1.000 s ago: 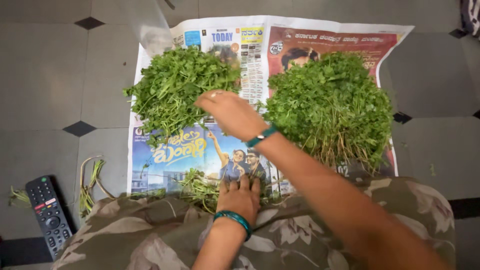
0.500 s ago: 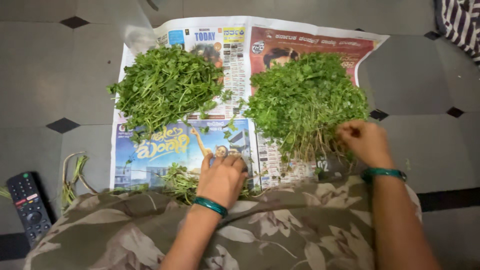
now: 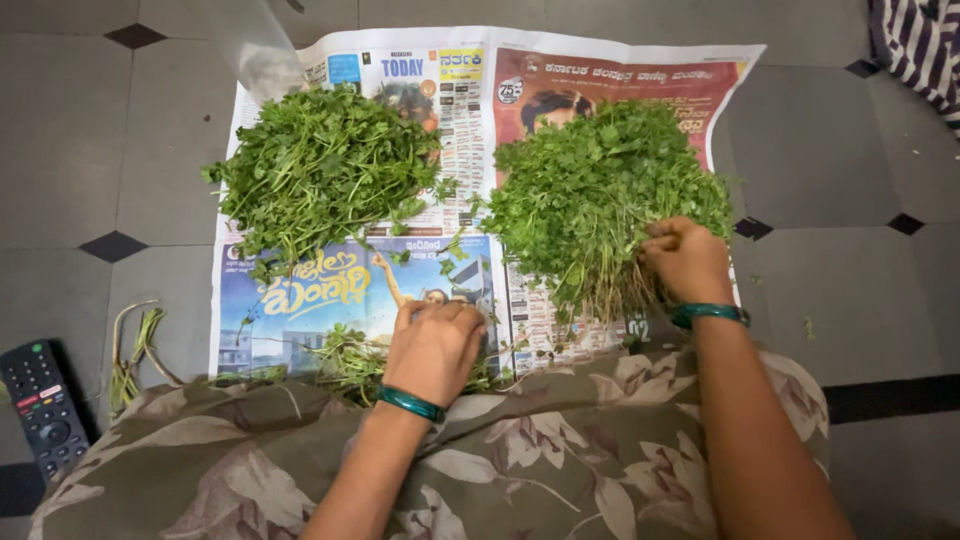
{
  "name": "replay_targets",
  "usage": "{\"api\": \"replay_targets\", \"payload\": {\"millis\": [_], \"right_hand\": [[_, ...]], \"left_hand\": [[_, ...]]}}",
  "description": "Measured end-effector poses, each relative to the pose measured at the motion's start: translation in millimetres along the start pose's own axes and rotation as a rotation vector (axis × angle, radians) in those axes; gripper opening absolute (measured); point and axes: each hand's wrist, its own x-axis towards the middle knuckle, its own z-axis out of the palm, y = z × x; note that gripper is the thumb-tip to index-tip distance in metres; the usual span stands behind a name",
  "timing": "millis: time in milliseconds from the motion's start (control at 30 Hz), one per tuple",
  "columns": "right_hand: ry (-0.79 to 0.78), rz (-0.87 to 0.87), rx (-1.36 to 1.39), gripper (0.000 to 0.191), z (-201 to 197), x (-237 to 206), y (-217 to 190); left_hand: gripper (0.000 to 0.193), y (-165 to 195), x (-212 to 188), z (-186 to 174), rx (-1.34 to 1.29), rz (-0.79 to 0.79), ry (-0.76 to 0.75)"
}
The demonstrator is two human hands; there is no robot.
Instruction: The person sits on the floor and sorts through a large pile of green leafy herbs, picking up bunches and separating leaves from stems. The separated leaves are placed into a pile on the left side of the newspaper, while the stems are discarded to the right.
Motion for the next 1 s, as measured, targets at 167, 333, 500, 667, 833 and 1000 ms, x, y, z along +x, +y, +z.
{"api": "replay_targets", "payload": {"millis": [167, 333, 500, 667, 833, 1000], "right_hand": [[0.029, 0.166, 0.123, 0.013, -12, -2, 13], [-0.139, 0.099, -0.088, 0.008, -5, -5, 15], [0.072, -0.034, -0.117, 0.009, 0, 2, 3], [-0.122, 0.066, -0.334, 0.032, 12, 11, -6], [-0.005, -0.087, -0.236, 0.019, 13, 15, -3], [0.022, -0.089, 0.284, 0.01, -2, 13, 14]], "left_hand": [[0.013, 1, 0, -2, 0.0, 0.018, 0.03], [0.013, 2, 0, -4, -0.016, 0.014, 0.032], [0.013, 2, 0, -3, 0.006, 0.02, 0.029], [0.012, 2, 0, -2, 0.003, 0.03, 0.03], [0.012, 2, 1, -3, 0.02, 0.03, 0.029], [0.012, 0, -2, -1, 0.043, 0.024, 0.017]]}}
